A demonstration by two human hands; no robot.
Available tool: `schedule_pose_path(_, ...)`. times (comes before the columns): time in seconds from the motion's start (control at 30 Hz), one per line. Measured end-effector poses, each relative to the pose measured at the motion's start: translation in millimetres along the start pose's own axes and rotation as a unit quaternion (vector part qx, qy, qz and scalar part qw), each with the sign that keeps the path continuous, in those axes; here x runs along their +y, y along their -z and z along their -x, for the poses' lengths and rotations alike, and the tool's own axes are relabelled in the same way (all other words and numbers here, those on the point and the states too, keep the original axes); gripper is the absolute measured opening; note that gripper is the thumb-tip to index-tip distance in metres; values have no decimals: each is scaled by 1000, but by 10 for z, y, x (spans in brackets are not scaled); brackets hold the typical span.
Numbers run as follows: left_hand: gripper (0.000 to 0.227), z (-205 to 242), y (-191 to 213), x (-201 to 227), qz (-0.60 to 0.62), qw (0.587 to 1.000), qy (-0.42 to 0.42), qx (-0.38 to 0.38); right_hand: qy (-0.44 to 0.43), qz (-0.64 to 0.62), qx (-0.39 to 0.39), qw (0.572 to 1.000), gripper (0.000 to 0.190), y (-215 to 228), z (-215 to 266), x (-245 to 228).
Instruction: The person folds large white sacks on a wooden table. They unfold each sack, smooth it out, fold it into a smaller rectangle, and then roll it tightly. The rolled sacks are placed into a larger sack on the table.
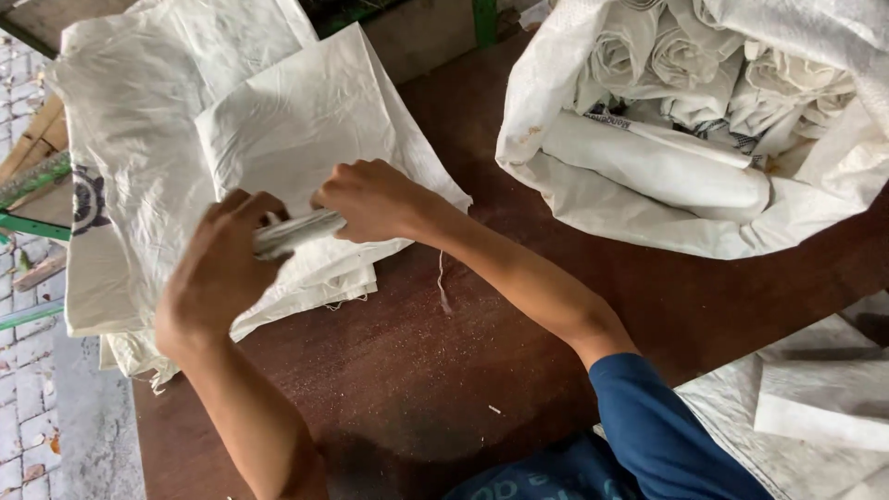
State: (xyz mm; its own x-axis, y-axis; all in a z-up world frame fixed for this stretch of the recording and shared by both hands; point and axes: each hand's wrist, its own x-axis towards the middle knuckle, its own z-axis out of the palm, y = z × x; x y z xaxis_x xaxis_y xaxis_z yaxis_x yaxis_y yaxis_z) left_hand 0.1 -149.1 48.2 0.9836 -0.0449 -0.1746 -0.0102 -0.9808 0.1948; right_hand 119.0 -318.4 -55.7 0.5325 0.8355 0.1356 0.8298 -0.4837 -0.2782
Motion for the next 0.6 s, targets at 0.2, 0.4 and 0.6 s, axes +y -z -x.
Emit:
schedule_pose_path(0.2, 21, -74, -69, -469, 18, 999, -9, 42, 8, -50, -23, 998, 42, 281, 74, -41)
schedule_pose_path(0.4, 30, -49, 34, -471, 27, 996, 72, 35, -3, -46, -85, 995, 36, 239, 66, -31)
schedule_pose_path(0.6, 38, -89, -23, -486, 11, 996, 90, 23, 87, 33, 125, 988, 44, -12, 8, 88)
